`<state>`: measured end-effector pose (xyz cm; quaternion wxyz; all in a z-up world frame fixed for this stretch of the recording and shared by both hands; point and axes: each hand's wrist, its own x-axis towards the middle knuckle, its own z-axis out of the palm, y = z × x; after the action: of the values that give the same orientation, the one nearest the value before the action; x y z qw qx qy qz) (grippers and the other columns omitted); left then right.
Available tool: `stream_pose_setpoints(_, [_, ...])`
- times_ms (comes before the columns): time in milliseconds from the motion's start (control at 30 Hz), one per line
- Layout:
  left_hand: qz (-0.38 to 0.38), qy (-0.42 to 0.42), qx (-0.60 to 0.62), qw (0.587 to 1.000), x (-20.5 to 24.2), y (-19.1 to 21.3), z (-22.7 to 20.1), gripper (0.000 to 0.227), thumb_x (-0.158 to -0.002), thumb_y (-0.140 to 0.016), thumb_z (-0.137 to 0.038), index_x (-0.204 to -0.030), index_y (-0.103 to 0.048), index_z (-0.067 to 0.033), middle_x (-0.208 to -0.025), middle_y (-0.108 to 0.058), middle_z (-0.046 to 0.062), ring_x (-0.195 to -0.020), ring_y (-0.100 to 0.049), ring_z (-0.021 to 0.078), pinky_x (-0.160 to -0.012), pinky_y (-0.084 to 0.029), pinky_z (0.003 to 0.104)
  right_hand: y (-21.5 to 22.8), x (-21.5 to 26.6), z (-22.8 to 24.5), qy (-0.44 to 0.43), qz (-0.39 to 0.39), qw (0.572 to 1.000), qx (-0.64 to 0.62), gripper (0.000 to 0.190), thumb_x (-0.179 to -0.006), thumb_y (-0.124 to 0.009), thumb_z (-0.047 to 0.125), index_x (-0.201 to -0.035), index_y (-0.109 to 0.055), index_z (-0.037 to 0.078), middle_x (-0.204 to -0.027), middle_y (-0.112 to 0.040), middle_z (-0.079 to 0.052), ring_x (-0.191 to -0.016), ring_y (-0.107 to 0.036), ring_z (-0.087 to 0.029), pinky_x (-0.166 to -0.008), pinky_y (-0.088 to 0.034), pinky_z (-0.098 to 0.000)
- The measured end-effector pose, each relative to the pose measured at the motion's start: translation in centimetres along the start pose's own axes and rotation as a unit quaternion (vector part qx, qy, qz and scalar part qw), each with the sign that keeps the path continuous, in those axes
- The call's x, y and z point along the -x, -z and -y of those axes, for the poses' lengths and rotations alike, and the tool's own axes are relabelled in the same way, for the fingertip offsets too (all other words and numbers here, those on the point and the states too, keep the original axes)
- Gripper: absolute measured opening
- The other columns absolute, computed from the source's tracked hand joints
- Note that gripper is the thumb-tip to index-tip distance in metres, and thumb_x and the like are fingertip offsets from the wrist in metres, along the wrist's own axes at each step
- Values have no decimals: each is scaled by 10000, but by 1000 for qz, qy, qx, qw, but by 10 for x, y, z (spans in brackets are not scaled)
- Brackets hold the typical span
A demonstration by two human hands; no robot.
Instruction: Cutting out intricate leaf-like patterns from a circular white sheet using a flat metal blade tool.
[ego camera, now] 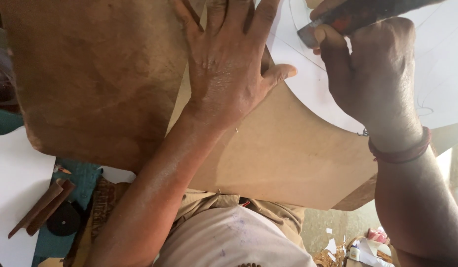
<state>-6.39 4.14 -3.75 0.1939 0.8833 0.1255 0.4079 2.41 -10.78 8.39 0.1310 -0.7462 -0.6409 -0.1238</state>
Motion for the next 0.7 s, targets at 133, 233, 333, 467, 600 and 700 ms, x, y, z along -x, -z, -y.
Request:
stream_pose_setpoints(133, [9,-1,-17,1000,-1,0,0,1123,-688,-936,-685,-1526,-408,-156,-1429,-515,116,-1371,-454,338,-1123,-177,837,1,3,-2,-14,10,1000,16,67,-1113,-630,-77,-1070,-680,-85,-986,-721,-151,-813,-732,-263,-737,-556,-343])
stream_pose_setpoints(233, [4,-3,-13,1000,0,-1,0,1114,-676,-934,-684,-1507,-428,-143,-1418,-515,122,-1362,-456,346,-1103,-188,837,2,8,-5,-3,18,1000,12,84,-1108,-610,-96,-1069,-679,-66,-1064,-722,-145,-826,-728,-244,-734,-556,-314])
stream_pose_setpoints(333, [8,-4,-13,1000,-1,0,1,1093,-682,-930,-685,-1497,-446,-141,-1407,-520,106,-1347,-466,334,-1103,-207,827,3,11,-7,3,20,1000,8,110,-1122,-607,-105,-1063,-681,-49,-1110,-720,-138,-839,-722,-232,-731,-552,-292])
stream_pose_setpoints(467, [17,0,-12,1000,-1,4,-1,1053,-702,-930,-668,-1493,-471,-147,-1379,-538,77,-1330,-479,321,-1096,-253,798,5,11,-7,22,18,999,18,84,-1082,-621,-123,-1050,-680,-73,-1089,-708,-146,-857,-700,-256,-739,-536,-325])
stream_pose_setpoints(600, [14,-4,-9,1000,1,3,0,1020,-732,-930,-668,-1492,-481,-158,-1380,-548,58,-1333,-485,303,-1111,-273,779,6,20,-13,37,20,999,28,103,-1067,-591,-107,-1089,-680,-61,-1151,-703,-129,-972,-694,-270,-833,-538,-343])
stream_pose_setpoints(700, [10,0,-6,1000,0,4,-1,1006,-706,-925,-667,-1463,-499,-161,-1354,-567,63,-1314,-490,307,-1093,-280,776,7,20,-11,14,37,998,43,99,-1076,-653,-97,-994,-676,-48,-1122,-713,-136,-948,-686,-285,-800,-529,-355])
